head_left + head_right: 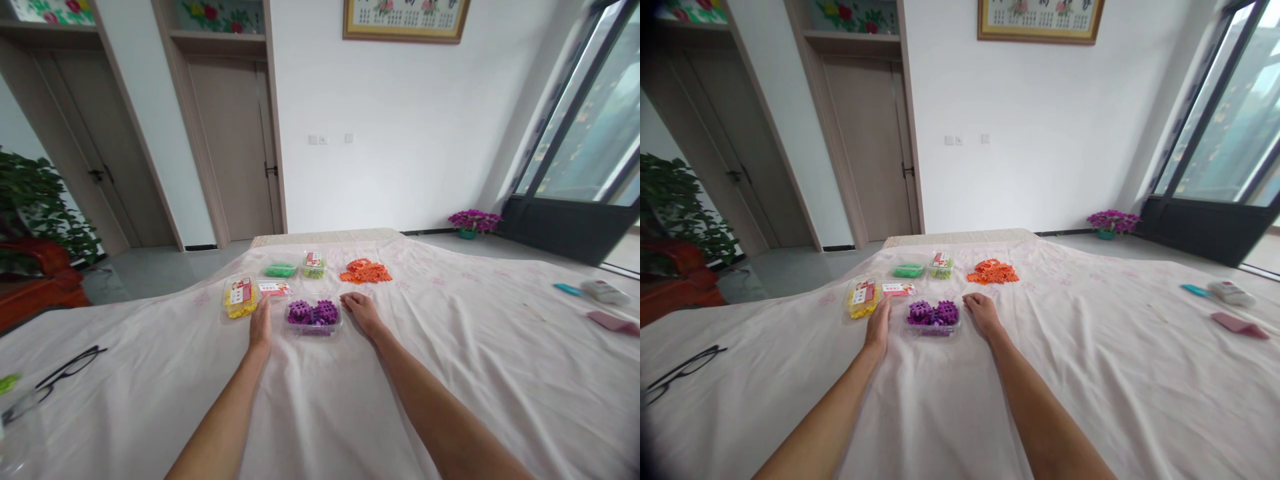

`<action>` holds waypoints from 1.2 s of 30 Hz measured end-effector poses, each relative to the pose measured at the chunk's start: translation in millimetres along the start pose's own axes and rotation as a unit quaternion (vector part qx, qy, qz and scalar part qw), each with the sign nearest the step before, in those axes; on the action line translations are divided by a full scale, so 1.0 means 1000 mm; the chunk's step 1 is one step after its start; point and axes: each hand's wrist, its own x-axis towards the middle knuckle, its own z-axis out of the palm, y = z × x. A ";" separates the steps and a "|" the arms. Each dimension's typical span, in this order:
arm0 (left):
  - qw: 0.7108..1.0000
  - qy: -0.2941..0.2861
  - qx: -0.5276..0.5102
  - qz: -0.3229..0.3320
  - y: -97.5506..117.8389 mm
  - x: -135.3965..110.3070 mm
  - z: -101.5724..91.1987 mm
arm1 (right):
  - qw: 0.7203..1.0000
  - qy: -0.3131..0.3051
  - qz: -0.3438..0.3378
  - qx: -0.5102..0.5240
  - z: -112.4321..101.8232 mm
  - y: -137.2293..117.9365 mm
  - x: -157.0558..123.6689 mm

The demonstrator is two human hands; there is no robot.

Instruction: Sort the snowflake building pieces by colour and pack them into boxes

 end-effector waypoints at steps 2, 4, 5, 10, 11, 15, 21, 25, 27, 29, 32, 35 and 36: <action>0.998 0.005 -0.032 -0.045 0.003 0.005 0.004 | 0.999 0.012 -0.011 -0.034 0.001 0.003 0.002; 0.995 0.007 -0.058 -0.083 0.006 0.009 0.007 | 0.997 0.019 -0.023 -0.072 0.001 0.006 0.003; 0.993 0.007 -0.069 -0.099 0.007 0.010 0.009 | 0.996 0.021 -0.027 -0.084 0.001 0.007 0.004; 0.985 0.009 -0.119 -0.127 0.014 0.004 0.013 | 0.995 0.023 -0.030 -0.088 0.001 0.007 0.004; 0.984 0.010 -0.126 -0.123 0.016 0.002 0.013 | 0.995 0.024 -0.029 -0.089 0.001 0.007 0.005; 0.988 0.026 -0.142 -0.048 0.032 -0.003 0.008 | 0.996 0.021 -0.029 -0.078 0.000 0.004 0.004; 0.986 0.091 -0.138 0.020 0.067 -0.010 0.000 | 0.999 0.019 -0.014 -0.047 0.000 -0.001 0.000; 0.989 0.044 -0.137 -0.019 0.074 -0.033 0.005 | 1.000 0.018 0.002 0.006 0.000 -0.008 -0.004; 0.993 -0.003 -0.112 -0.044 0.071 -0.046 0.010 | 1.000 0.015 0.006 0.023 0.000 -0.013 -0.006; 0.998 -0.036 -0.036 -0.048 0.066 -0.056 0.014 | 0.999 0.008 0.006 0.033 0.000 -0.019 -0.009; 0.994 -0.045 0.102 -0.004 0.059 -0.064 0.014 | 0.999 -0.008 0.010 0.031 -0.001 -0.024 -0.013; 0.976 -0.033 0.198 0.086 0.056 -0.068 0.010 | 0.999 -0.030 0.010 0.030 -0.003 -0.026 -0.015; 0.969 -0.026 0.219 0.111 0.055 -0.069 0.009 | 0.999 -0.039 0.005 0.031 -0.003 -0.027 -0.016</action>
